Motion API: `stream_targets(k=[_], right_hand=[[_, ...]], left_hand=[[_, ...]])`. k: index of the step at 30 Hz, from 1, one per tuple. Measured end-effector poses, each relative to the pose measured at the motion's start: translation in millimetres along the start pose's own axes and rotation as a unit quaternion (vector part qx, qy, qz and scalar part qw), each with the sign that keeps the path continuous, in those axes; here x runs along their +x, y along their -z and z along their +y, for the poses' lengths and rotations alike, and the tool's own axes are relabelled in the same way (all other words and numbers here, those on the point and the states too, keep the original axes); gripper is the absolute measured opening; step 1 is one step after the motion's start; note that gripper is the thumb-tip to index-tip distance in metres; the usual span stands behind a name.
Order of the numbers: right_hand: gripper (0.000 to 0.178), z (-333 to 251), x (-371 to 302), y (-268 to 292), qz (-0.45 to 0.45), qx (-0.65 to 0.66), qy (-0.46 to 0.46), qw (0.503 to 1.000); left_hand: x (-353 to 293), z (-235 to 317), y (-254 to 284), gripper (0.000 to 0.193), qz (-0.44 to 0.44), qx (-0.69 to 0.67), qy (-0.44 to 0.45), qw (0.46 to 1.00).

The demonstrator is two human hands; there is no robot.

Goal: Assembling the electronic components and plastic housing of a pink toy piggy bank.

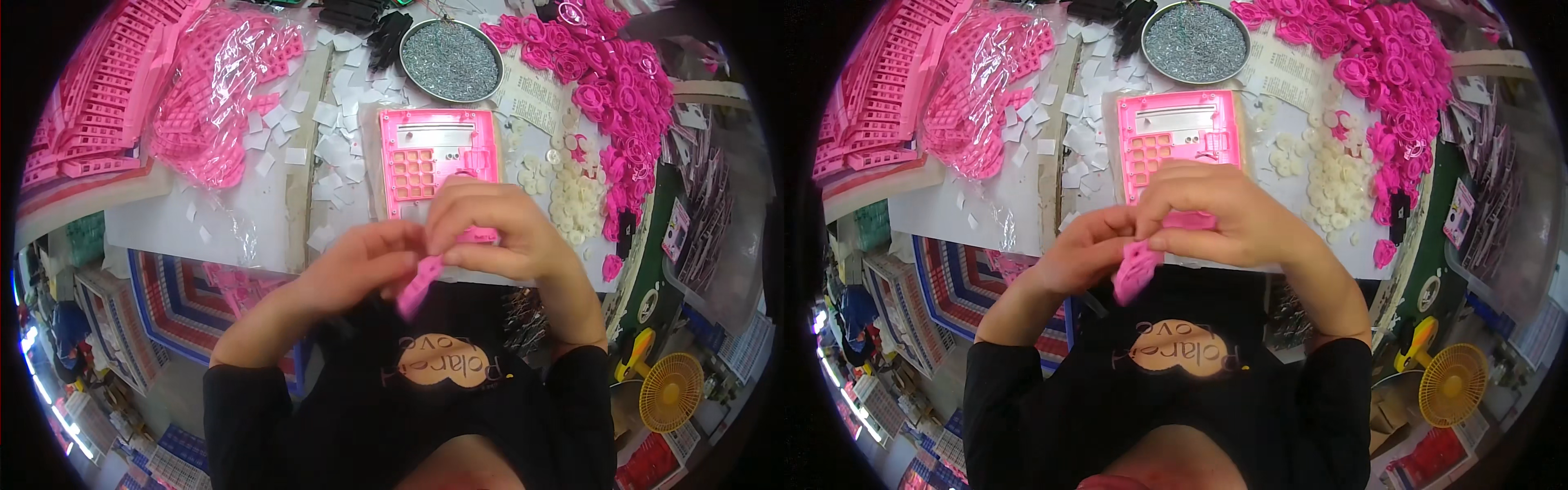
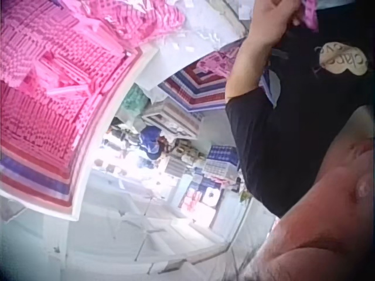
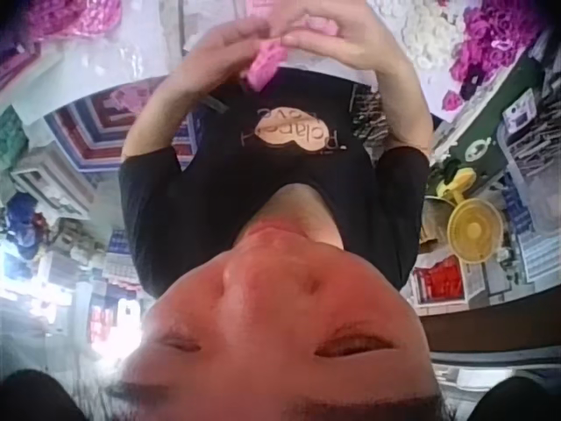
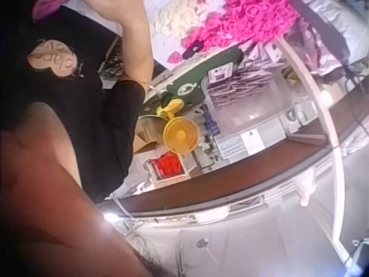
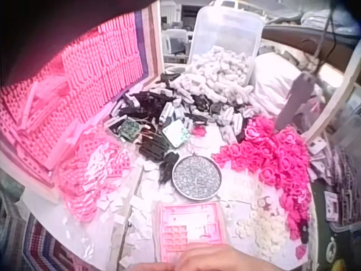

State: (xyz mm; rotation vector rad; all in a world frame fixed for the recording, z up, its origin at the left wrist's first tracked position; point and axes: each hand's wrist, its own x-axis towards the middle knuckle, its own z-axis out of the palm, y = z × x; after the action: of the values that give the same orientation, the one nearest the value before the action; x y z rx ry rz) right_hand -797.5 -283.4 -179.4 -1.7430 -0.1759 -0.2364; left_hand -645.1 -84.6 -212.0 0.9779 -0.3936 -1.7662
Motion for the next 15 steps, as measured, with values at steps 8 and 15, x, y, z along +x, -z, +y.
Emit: stream_targets(k=[8, 15], right_hand=[[0.007, 16, 34, 25, -0.053, -0.315, -0.05, 0.946], [0.011, 53, 41, 17, 0.012, -0.37, -0.091, 0.924]], left_hand=[[-13, 21, 34, 0.027, 0.189, 0.107, -0.172, 0.961], [-22, 13, 45, 0.024, 0.208, 0.066, -0.171, 0.961]])
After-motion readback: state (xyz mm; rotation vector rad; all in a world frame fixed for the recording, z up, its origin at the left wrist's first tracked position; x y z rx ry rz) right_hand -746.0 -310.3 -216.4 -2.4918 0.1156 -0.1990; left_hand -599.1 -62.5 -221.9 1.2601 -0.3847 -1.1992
